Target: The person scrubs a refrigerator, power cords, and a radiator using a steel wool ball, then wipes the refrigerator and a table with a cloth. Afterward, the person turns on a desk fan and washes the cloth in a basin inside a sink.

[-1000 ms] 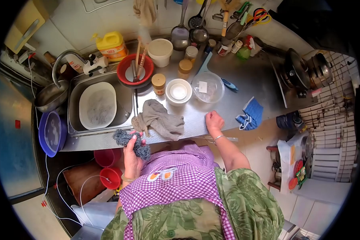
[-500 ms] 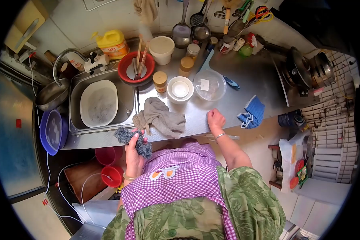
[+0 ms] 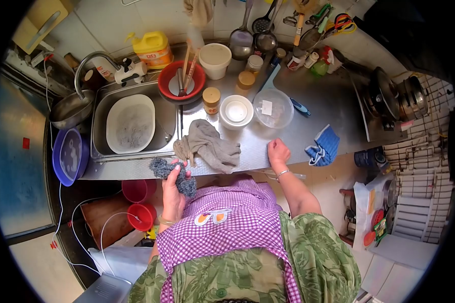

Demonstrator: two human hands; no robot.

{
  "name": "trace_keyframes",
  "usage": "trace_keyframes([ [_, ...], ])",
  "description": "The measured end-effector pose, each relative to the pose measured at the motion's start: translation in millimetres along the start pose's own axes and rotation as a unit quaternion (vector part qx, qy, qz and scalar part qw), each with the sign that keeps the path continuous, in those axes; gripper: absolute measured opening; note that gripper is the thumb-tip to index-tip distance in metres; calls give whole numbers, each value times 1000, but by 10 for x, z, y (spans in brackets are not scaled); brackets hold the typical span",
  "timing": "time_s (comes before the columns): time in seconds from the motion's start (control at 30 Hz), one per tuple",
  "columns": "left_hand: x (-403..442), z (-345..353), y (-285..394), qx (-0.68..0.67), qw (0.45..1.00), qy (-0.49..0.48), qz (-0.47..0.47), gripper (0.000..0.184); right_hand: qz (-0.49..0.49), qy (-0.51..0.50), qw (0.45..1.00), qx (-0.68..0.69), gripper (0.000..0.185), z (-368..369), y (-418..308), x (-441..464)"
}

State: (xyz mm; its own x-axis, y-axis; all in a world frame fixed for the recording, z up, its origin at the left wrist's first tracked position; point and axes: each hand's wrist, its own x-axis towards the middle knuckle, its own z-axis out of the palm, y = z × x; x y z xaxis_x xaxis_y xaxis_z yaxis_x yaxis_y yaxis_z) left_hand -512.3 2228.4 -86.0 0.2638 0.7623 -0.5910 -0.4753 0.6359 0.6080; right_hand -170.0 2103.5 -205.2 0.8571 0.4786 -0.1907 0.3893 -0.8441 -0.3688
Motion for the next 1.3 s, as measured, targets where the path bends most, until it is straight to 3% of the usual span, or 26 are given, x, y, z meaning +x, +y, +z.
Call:
trace_keyframes([
  [0.1,11,-19,-10,1,1000,1,2,38,-69,179,981,8,24,330,197,104],
  [0.7,-26,-51,72,14,1000,19,9,42,-95,192,977,-18,27,342,217,74],
  [0.8,-8,-82,91,12,1000,20,12,41,-84,158,984,-9,27,258,127,47],
  [1.0,21,-127,99,4,1000,19,20,40,-103,200,974,-33,28,462,350,180],
  [1.3,41,-162,130,-28,999,20,16,39,-56,123,984,-113,27,456,413,231],
])
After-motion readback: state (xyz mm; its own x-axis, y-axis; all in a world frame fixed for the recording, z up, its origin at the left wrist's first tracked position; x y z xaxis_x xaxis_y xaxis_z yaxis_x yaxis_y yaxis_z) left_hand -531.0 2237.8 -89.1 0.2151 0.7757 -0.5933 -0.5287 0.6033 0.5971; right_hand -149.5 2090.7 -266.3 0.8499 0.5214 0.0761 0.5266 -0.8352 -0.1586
